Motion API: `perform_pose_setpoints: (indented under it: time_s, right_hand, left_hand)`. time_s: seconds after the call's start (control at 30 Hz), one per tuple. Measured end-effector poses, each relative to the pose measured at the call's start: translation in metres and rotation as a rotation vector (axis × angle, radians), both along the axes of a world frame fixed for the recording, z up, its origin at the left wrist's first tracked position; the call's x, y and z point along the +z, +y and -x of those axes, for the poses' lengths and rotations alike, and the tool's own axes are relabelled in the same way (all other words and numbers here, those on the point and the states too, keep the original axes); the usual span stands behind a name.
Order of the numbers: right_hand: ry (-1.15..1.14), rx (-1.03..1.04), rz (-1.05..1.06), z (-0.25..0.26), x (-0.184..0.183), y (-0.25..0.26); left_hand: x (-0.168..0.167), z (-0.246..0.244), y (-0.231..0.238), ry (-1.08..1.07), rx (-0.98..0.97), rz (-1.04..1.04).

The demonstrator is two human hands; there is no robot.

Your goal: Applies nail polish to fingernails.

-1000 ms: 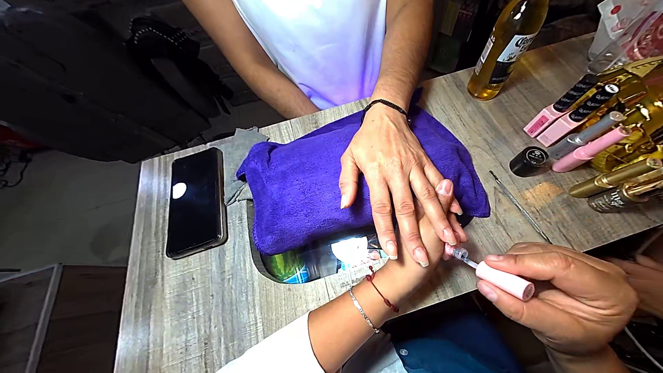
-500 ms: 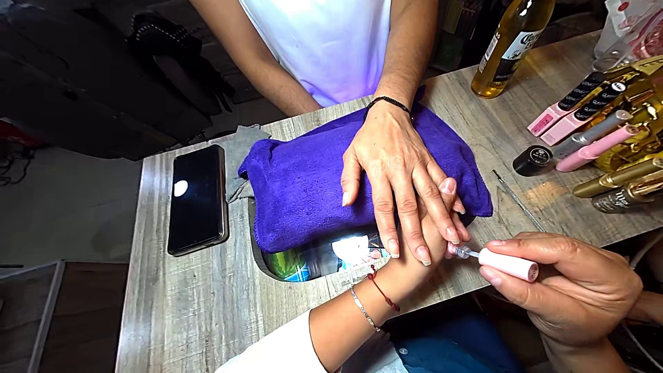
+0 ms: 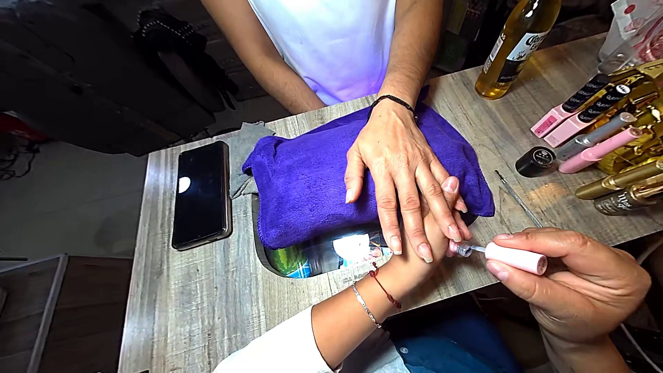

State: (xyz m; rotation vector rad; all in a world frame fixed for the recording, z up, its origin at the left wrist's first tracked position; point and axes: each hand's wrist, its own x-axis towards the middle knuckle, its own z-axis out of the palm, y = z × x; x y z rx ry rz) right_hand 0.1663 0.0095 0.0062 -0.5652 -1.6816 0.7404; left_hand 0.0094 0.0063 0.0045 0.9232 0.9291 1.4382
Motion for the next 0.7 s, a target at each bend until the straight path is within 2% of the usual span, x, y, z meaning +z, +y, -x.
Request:
perform_pose_setpoints:
  time_s: [0.17,0.4,0.57,0.7]
  right_hand:
    - [0.036,0.021,0.031,0.000,0.002,0.001]
    - [0.327,0.195,0.295,-0.001,0.005,0.014]
    - [0.231,0.111,0.247,0.011,0.002,0.027]
    - [0.202,0.127,0.156,0.023,0.000,0.032]
  left_hand:
    - [-0.001,-0.001,0.001,-0.017,0.004,0.004]
    - [-0.004,0.006,-0.003,-0.031,-0.071,-0.019]
    - [-0.011,0.006,0.002,-0.049,-0.074,-0.097]
    - [-0.013,0.007,0.004,0.013,-0.030,-0.156]
